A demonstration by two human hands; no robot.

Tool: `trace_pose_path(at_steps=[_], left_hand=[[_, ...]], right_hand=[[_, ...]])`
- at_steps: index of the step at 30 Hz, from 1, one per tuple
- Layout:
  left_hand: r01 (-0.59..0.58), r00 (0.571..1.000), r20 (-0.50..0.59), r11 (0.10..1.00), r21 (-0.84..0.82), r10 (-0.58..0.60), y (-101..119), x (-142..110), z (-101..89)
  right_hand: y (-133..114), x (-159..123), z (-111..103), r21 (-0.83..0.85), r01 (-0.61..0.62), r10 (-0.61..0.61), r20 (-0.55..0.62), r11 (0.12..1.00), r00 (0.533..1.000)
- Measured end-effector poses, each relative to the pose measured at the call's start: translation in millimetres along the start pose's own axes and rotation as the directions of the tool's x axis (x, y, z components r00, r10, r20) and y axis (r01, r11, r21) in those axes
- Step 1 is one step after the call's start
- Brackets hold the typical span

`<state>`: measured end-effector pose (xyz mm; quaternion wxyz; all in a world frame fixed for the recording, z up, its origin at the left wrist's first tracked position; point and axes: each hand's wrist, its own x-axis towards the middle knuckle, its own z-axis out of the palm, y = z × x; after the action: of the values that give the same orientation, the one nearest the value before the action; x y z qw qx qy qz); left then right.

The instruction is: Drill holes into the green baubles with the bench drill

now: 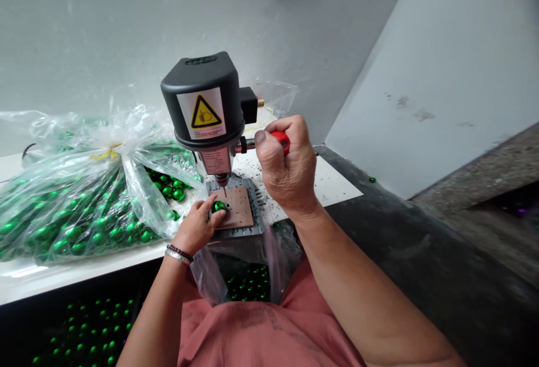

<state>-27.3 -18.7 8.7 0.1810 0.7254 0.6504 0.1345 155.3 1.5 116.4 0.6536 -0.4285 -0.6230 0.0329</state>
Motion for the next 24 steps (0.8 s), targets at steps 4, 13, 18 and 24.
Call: trace_pose_path(at_steps=[4,13,18,24], left_hand=[[0.030,0.999,-0.042,0.999,0.023,-0.029,4.8,1.4,1.3],[0.112,0.988,-0.062,0.931,-0.348,-0.142,8.1,4.8,-9.9],[0.148,0.985,-0.026,0.916,-0.373,-0.170,13.4,19.8,-8.2],[0.175,0.984,0.010,0.965,-0.194,-0.176,22.6,24.1,-9.6]], right_hand=[[0.9,-0.2,0.1,0.024,0.014,-0.014,-0.008,1.000,1.000],[1.4,-0.2,0.1,0.049,0.022,-0.021,-0.017,0.999,1.000],[0.3,0.6,-1.4,0.065,0.028,-0.028,0.000,0.997,1.000],[1.2,0.9,-3.8,0.079,0.029,-0.031,0.026,0.996,0.999]])
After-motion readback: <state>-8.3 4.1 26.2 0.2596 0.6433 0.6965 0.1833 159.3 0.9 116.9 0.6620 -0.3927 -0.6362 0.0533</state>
